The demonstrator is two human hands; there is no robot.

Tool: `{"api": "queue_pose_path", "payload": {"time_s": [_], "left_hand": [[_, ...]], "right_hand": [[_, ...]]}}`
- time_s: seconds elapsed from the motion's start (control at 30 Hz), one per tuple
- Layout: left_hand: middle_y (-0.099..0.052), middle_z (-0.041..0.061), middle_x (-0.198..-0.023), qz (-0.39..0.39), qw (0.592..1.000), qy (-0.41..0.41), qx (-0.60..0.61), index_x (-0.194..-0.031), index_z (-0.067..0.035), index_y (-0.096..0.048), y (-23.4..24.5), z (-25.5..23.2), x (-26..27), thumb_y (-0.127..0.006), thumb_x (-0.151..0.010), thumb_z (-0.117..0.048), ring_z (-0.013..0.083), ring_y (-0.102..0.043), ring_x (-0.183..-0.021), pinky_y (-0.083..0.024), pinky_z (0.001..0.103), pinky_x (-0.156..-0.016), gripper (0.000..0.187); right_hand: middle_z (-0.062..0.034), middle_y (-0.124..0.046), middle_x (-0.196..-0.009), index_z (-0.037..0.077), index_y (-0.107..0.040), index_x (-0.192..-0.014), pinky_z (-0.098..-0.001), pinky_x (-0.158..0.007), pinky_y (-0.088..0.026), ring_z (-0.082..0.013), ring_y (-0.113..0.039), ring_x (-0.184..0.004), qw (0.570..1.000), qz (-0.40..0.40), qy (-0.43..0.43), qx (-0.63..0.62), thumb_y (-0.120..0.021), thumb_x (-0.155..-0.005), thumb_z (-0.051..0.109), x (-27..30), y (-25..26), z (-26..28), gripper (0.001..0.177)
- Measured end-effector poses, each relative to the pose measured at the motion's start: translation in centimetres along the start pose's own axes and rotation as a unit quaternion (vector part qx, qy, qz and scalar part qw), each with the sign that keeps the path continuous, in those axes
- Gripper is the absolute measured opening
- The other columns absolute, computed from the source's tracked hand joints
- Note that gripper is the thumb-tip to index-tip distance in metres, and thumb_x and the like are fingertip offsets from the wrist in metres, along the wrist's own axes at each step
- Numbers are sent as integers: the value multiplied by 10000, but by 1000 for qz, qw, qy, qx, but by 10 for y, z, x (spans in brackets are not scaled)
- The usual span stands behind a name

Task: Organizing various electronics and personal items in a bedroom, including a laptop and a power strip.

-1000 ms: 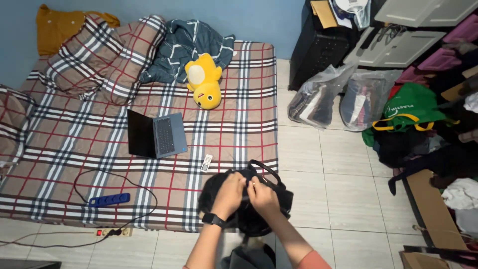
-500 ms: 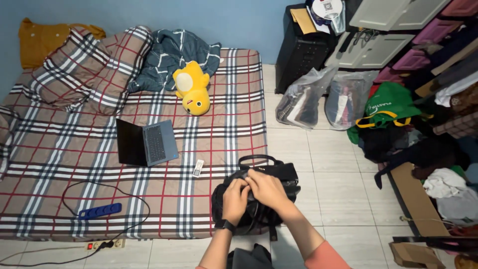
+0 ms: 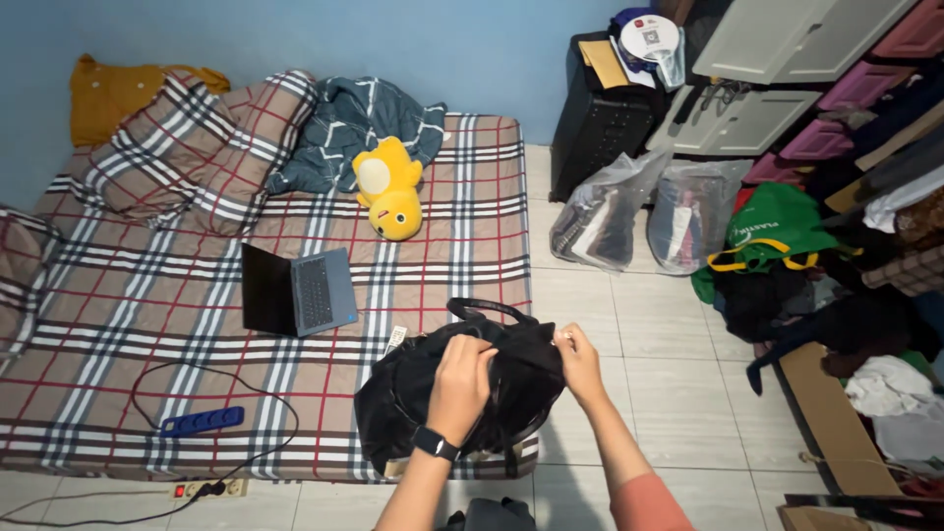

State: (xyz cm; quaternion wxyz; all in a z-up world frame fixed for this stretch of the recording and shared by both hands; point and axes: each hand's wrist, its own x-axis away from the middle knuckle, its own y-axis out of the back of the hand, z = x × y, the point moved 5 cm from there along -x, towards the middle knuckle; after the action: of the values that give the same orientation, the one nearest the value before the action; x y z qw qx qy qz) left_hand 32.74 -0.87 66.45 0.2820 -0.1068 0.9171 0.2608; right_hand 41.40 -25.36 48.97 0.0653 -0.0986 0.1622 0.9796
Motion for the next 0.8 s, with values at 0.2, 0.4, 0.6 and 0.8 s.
{"api": "queue_pose_path", "payload": {"time_s": [0.2,0.4,0.6,0.8], "left_hand": [[-662,140,-926,-65,996,52,-27,-949,-4,-657,54,43,15,-677,-915,-17,332,-676,-854,-544,397,-756,41],[-683,133,-949,-36,986,163,-31,-995,-24,-674,72,110,42,-679,-871,-48,314,-687,-897,-550,396,-788,127],[-703,151,-991,65,994,81,-22,-1015,-34,-682,-3,58,27,-724,-883,-148,382,-658,-952,-509,451,-826,179],[-672,142,-923,-27,998,53,4,-959,-34,-669,-23,21,18,-663,-932,-82,371,-642,-901,-498,451,-801,56]], "right_hand": [[-16,-516,-748,36,-577,-867,-279,-656,-410,-96,-450,-712,992,70,-73,-69,-597,-1038,278,-12,-37,5,296],[-87,-540,-683,43,-570,-900,-338,-619,-471,-173,-510,-649,998,46,-33,29,-576,-1024,282,7,-75,115,270],[-194,-601,-717,23,-532,-888,-411,-593,-481,-353,-624,-647,993,93,40,67,-584,-1001,233,22,-84,166,244],[-149,-546,-636,25,-581,-903,-347,-566,-472,-233,-519,-566,996,28,-22,77,-607,-1002,233,18,-37,163,232]]}}
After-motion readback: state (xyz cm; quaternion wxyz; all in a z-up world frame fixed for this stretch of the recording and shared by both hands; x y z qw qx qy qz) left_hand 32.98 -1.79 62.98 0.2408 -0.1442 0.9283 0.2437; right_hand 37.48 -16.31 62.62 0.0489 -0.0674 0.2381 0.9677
